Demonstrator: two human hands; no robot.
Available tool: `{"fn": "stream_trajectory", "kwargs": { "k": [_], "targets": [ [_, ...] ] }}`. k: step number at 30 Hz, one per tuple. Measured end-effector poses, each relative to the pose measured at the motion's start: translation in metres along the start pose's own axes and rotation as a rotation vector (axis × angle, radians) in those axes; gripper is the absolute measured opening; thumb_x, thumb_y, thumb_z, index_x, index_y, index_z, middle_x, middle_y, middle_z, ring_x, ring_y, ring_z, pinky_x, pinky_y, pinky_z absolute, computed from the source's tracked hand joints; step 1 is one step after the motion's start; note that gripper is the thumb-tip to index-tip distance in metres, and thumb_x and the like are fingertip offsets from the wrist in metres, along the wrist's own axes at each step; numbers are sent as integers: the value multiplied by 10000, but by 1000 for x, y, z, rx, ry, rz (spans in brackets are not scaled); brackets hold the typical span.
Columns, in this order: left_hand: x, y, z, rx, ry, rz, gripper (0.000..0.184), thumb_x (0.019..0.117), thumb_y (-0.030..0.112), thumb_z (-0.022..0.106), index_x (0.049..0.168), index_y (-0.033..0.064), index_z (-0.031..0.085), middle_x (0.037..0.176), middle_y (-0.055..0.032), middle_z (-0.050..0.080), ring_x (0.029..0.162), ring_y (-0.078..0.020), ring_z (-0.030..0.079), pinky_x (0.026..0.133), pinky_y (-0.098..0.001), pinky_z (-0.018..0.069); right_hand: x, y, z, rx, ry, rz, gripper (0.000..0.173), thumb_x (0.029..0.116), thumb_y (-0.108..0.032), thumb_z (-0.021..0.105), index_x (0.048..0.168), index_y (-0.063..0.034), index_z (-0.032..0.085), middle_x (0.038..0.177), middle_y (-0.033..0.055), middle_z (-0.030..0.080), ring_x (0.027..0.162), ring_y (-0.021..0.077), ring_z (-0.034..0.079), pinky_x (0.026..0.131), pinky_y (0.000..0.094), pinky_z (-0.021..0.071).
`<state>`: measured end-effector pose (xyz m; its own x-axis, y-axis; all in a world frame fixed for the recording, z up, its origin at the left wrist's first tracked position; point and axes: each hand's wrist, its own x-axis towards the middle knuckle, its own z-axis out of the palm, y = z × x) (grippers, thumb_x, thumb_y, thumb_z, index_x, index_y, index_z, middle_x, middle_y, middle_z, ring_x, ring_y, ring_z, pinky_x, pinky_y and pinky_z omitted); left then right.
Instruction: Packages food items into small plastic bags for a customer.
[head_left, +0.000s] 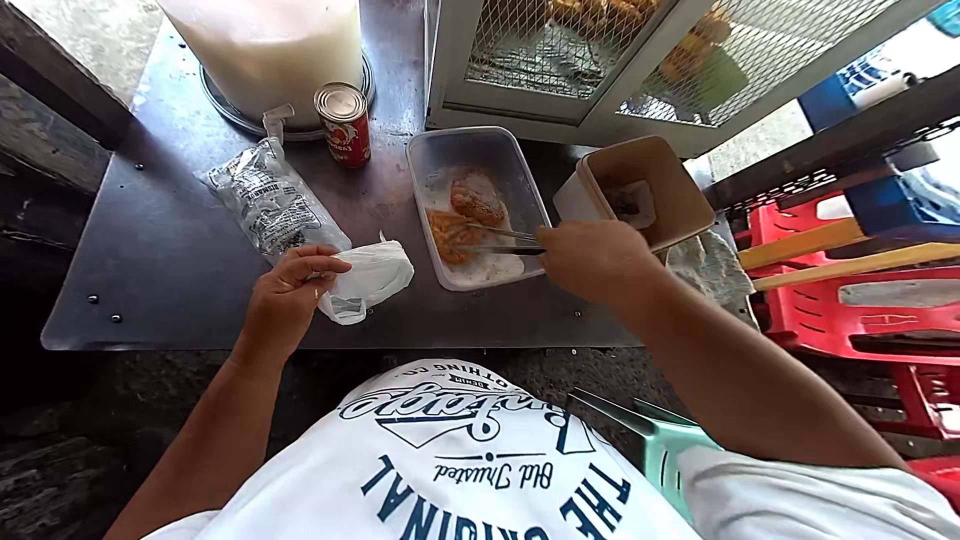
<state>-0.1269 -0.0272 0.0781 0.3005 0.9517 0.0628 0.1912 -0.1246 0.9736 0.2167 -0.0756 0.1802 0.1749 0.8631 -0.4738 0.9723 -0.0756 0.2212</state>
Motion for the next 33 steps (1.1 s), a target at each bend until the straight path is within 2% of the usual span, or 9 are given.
{"fn": "stream_trajectory", "kwargs": {
  "k": [4, 8, 12, 16, 20, 23, 27, 30, 33],
  "targets": [
    [0, 1, -5, 191, -3, -8, 204, 995, 33, 577, 1111, 63, 742, 1329, -79, 605, 1223, -151, 581, 1008, -340, 522, -8, -14, 2, 43, -54, 17, 349, 1087, -294, 503, 1306, -37, 589, 1018, 239, 683, 920, 455, 700, 693, 629, 551],
    [-1, 4, -5, 494, -70, -25, 328, 955, 110, 689, 1280, 66, 687, 1439, -193, 523, 1314, -367, 503, 1059, -587, 433, -12, -5, -14, -4, -156, 23, 322, 1067, -348, 526, 1160, -69, 658, 934, 192, 690, 909, 412, 699, 699, 621, 541],
    [0, -4, 2, 765, -2, 96, 348, 930, 123, 690, 1278, 128, 712, 1476, -225, 501, 1349, -504, 431, 1053, -715, 345, 7, -10, -17, 55, -125, -45, 408, 1080, -413, 492, 1235, -52, 605, 999, 200, 684, 979, 411, 692, 763, 615, 543],
    [3, -10, -5, 846, 7, 141, 311, 973, 75, 608, 1267, 77, 711, 1417, -226, 562, 1311, -493, 487, 1047, -685, 386, 33, 7, -34, 98, -26, -84, 472, 1040, -421, 584, 1348, -65, 620, 1088, 252, 693, 1055, 477, 661, 837, 708, 498],
    [12, -10, -3, 810, 9, 232, 286, 962, 12, 597, 1220, 9, 720, 1293, -220, 660, 1214, -443, 600, 1044, -609, 443, 106, 13, -30, 127, -116, -243, 467, 1044, -380, 602, 1380, -56, 618, 1223, 261, 668, 1162, 448, 632, 974, 674, 465],
    [15, -8, -1, 715, 31, 198, 298, 958, 84, 641, 1242, 23, 710, 1312, -229, 637, 1215, -436, 587, 1045, -606, 434, 116, 35, -33, 244, -185, -250, 425, 1043, -372, 612, 1397, -136, 630, 861, 164, 651, 651, 255, 571, 599, 458, 492],
    [13, -16, 5, 678, 35, 181, 397, 960, 179, 667, 1335, 50, 655, 1334, -243, 613, 1243, -443, 571, 1054, -612, 433, 77, 56, -67, 161, -266, -196, 333, 1040, -306, 620, 1345, -187, 679, 803, 135, 665, 591, 228, 554, 577, 441, 486],
    [20, -23, 12, 745, 7, 163, 410, 964, 64, 614, 1371, 100, 649, 1319, -282, 605, 1234, -480, 572, 1043, -623, 448, 62, 59, -75, 43, -180, -270, 330, 992, -282, 700, 1313, -207, 713, 947, 150, 727, 808, 298, 663, 738, 545, 523],
    [28, -18, 16, 741, -44, 133, 361, 969, -35, 542, 1265, 73, 716, 1226, -299, 645, 1131, -462, 644, 955, -599, 521, 35, 45, -85, -112, -128, -298, 280, 1012, -250, 676, 1281, -192, 730, 1077, 159, 733, 1042, 366, 675, 898, 620, 489]
  ]
}}
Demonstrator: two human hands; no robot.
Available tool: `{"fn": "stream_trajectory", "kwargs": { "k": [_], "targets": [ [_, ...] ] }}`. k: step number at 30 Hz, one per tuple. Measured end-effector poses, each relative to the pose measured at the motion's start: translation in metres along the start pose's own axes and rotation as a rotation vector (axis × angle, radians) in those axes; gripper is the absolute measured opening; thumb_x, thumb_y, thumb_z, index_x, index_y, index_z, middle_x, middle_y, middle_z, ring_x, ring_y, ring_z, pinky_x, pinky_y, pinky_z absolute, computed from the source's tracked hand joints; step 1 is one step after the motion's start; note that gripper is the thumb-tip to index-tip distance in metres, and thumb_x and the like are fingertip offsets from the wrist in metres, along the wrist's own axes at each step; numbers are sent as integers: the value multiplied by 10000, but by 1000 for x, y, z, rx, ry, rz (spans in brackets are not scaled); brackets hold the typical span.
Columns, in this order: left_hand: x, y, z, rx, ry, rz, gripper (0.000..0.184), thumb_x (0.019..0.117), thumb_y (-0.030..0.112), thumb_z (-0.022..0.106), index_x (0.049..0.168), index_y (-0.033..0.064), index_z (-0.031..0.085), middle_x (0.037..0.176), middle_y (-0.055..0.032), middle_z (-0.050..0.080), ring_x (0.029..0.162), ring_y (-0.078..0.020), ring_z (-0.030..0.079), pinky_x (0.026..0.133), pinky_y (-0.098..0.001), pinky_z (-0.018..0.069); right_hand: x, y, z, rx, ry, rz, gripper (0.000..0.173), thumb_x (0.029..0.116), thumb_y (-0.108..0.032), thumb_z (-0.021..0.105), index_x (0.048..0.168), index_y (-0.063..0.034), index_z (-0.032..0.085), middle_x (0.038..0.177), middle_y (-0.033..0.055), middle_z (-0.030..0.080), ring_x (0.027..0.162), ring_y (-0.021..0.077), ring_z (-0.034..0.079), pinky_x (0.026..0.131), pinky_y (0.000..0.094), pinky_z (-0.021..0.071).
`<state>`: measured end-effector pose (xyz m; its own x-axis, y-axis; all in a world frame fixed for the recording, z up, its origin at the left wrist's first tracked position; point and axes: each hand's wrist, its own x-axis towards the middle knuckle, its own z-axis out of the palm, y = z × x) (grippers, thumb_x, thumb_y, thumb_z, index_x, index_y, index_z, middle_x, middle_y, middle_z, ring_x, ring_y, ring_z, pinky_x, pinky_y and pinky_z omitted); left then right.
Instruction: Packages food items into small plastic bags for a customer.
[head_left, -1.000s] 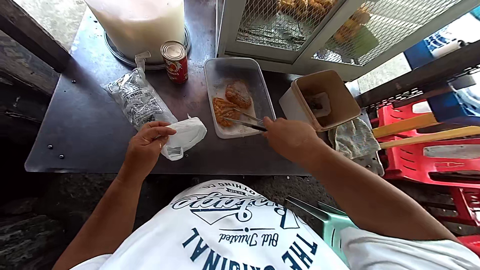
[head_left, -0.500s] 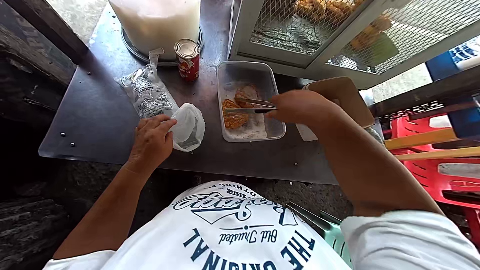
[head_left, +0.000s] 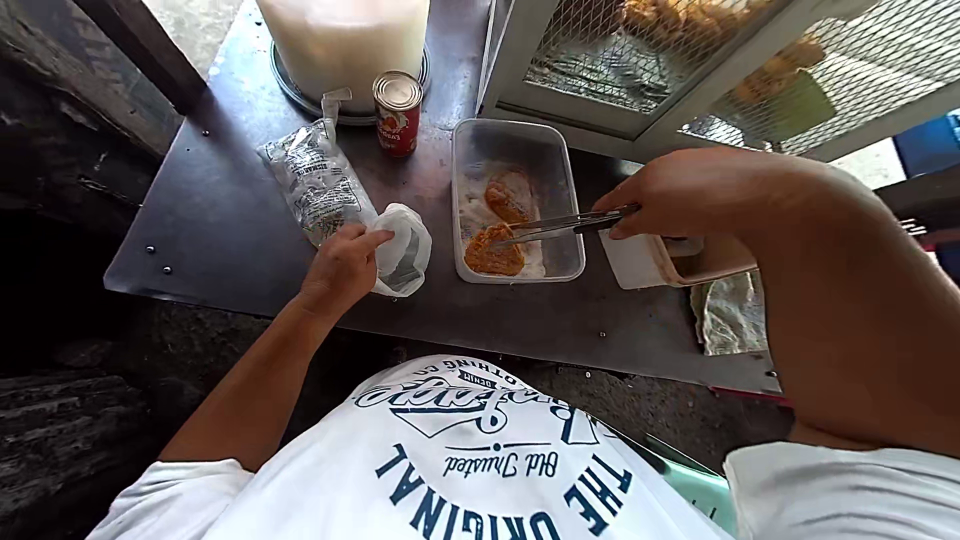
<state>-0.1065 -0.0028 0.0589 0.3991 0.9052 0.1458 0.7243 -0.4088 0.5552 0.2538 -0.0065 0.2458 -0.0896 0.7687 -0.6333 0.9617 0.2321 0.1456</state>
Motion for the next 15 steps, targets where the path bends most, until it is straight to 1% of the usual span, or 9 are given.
{"fn": "stream_trajectory", "kwargs": {
  "k": [2, 4, 5, 7, 9, 11, 12, 14, 15],
  "targets": [
    [2, 8, -7, -47, -13, -9, 341, 986, -21, 530, 1266, 51, 711, 1268, -273, 643, 1165, -420, 643, 977, -562, 524, -13, -10, -1, -86, 15, 10, 267, 1014, -251, 667, 1271, -223, 734, 1107, 133, 729, 1056, 362, 677, 892, 621, 508],
    [3, 17, -15, -98, -13, -21, 349, 981, 5, 553, 1295, 66, 693, 1322, -247, 623, 1187, -378, 635, 978, -526, 529, -14, -23, 8, -136, 41, 0, 204, 1014, -255, 645, 1194, -240, 740, 1020, 115, 726, 999, 358, 683, 796, 621, 525],
    [4, 24, -18, -139, -18, -24, 360, 976, 18, 575, 1314, 78, 681, 1335, -232, 608, 1151, -347, 641, 937, -496, 546, -14, -31, 13, -141, 49, 7, 207, 1024, -251, 619, 1195, -235, 735, 1000, 116, 728, 980, 365, 691, 766, 619, 528],
    [5, 34, -25, -264, -18, -23, 391, 961, 31, 623, 1342, 105, 662, 1345, -186, 588, 1072, -260, 653, 861, -410, 578, -19, -34, 21, -120, 90, 34, 230, 1050, -261, 581, 1228, -228, 723, 1021, 118, 732, 1000, 369, 695, 779, 610, 533],
    [4, 38, -25, -447, -23, -44, 434, 935, 5, 652, 1357, 105, 647, 1356, -153, 573, 1018, -188, 654, 824, -337, 583, -31, -14, 41, 29, 233, 42, 249, 1061, -246, 579, 1262, -194, 718, 1027, 157, 739, 1000, 406, 695, 803, 645, 519],
    [4, 39, -20, -672, -55, -119, 472, 924, -33, 636, 1379, 95, 623, 1370, -117, 581, 990, -144, 670, 828, -312, 593, -44, 10, 71, 319, 425, 51, 262, 1050, -212, 606, 1275, -150, 725, 985, 194, 741, 934, 424, 701, 790, 697, 510],
    [4, 40, -15, -787, -68, -179, 485, 921, -45, 616, 1390, 83, 608, 1356, -109, 607, 995, -145, 685, 847, -323, 600, -49, 16, 84, 479, 500, 70, 267, 1043, -203, 611, 1276, -135, 723, 959, 180, 736, 864, 378, 698, 757, 668, 524],
    [5, 45, -6, -938, -101, -289, 507, 926, -52, 594, 1415, 78, 577, 1315, -116, 639, 1001, -152, 684, 871, -344, 586, -54, 1, 105, 812, 602, 130, 301, 1033, -211, 621, 1308, -114, 697, 921, 112, 718, 707, 227, 648, 639, 485, 546],
    [6, 47, -2, -990, -118, -329, 512, 926, -49, 590, 1421, 76, 570, 1294, -118, 649, 1001, -151, 681, 874, -344, 580, -54, -17, 115, 963, 644, 141, 312, 1029, -196, 628, 1321, -99, 679, 919, 86, 715, 666, 173, 633, 602, 408, 555]
  ]
}}
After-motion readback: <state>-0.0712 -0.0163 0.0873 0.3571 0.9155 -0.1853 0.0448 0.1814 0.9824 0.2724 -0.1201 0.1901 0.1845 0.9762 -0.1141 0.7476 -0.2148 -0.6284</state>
